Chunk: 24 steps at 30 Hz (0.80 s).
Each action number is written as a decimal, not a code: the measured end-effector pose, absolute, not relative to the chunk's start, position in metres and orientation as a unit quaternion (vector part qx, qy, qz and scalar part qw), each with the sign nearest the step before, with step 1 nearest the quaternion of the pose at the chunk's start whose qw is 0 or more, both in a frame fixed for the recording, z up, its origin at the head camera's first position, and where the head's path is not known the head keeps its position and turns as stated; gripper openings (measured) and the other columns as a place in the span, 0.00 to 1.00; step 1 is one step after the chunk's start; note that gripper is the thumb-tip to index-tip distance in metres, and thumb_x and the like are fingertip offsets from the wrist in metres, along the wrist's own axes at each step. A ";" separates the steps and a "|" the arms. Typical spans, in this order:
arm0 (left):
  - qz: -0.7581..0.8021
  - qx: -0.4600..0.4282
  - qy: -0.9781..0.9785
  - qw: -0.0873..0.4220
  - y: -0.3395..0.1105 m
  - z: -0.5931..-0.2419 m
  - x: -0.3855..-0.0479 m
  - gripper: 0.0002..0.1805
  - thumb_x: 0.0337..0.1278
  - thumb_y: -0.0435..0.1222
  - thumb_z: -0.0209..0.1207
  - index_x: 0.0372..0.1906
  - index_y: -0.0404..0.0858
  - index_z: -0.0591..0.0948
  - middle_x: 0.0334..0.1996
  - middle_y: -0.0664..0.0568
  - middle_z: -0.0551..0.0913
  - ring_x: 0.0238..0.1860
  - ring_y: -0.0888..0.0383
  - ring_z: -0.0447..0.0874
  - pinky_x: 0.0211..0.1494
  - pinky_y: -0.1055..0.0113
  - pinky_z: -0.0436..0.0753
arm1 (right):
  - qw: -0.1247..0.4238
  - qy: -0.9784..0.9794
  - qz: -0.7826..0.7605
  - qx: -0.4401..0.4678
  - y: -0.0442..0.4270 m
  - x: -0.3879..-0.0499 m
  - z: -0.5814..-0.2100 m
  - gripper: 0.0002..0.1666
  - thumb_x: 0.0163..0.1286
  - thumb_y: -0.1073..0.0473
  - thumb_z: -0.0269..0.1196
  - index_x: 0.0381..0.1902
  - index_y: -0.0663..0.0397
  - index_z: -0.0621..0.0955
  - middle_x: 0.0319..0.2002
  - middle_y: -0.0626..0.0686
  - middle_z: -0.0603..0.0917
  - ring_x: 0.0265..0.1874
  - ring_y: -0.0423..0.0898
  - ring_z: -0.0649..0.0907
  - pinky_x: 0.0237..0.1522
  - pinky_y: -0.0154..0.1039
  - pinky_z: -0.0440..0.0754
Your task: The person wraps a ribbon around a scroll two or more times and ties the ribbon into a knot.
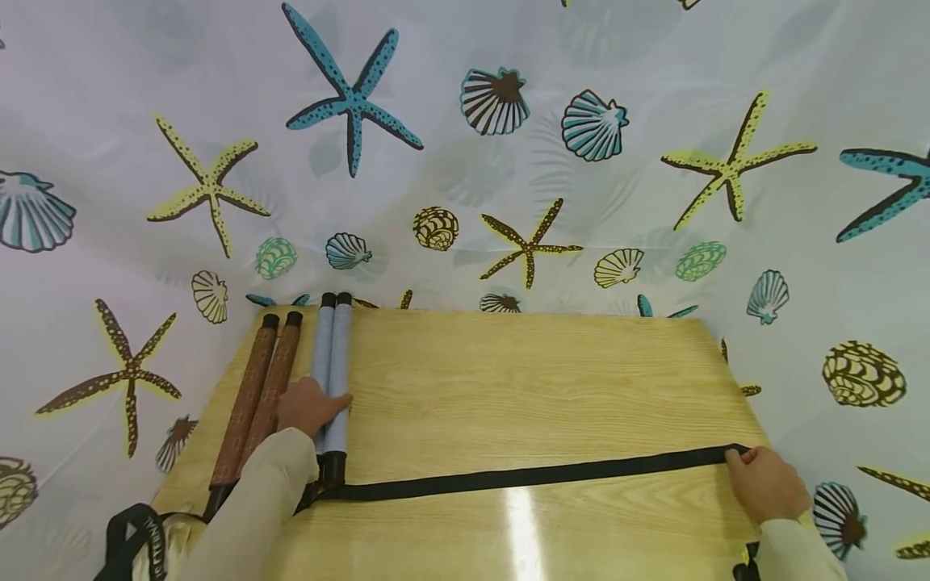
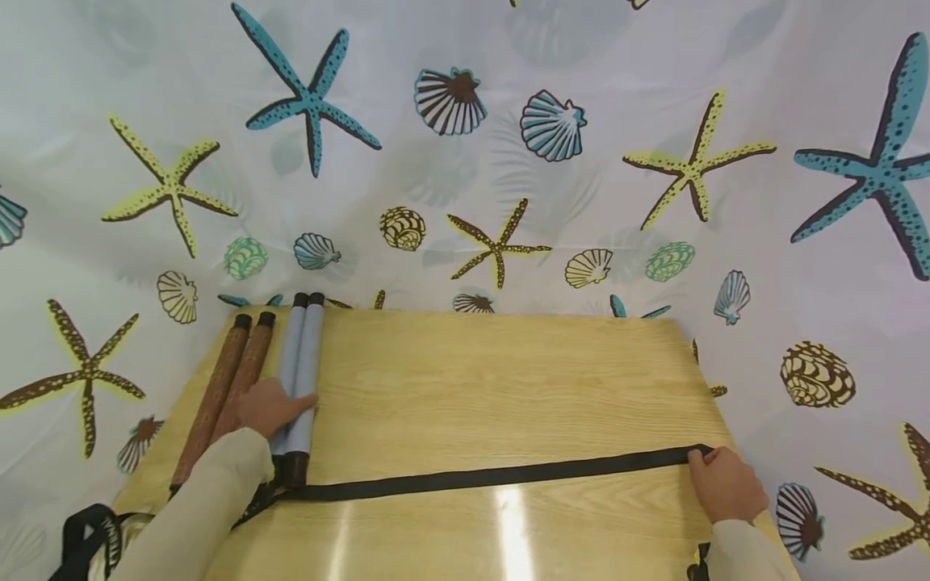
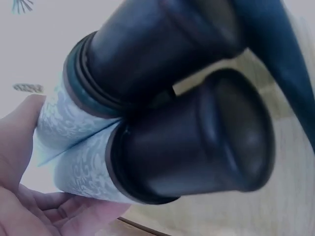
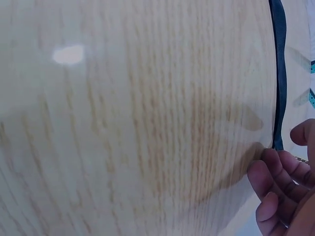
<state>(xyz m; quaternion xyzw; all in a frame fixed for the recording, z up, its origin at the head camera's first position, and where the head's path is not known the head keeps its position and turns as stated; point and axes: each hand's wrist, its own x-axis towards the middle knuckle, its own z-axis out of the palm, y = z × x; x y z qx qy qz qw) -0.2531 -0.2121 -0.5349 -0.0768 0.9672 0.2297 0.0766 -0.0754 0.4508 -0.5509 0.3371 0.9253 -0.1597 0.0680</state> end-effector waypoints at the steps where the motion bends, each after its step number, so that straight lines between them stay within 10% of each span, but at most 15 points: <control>1: 0.230 -0.075 0.967 0.075 -0.208 -0.531 -0.251 0.29 0.53 0.57 0.65 0.28 0.32 0.75 0.19 0.43 0.77 0.17 0.51 0.78 0.16 0.63 0.73 | 0.071 0.925 -0.158 0.337 0.451 -0.076 -0.551 0.29 0.76 0.43 0.48 0.41 0.65 0.79 0.29 0.62 0.84 0.22 0.51 0.81 0.21 0.46 0.76; 24: 0.283 -0.037 0.955 0.079 -0.096 -0.488 -0.160 0.37 0.43 0.56 0.71 0.44 0.28 0.77 0.30 0.42 0.79 0.23 0.52 0.80 0.22 0.60 0.80 | 0.069 0.930 -0.171 0.318 0.443 -0.075 -0.553 0.36 0.75 0.34 0.51 0.19 0.55 0.81 0.10 0.49 0.73 0.11 0.45 0.72 0.15 0.38 0.67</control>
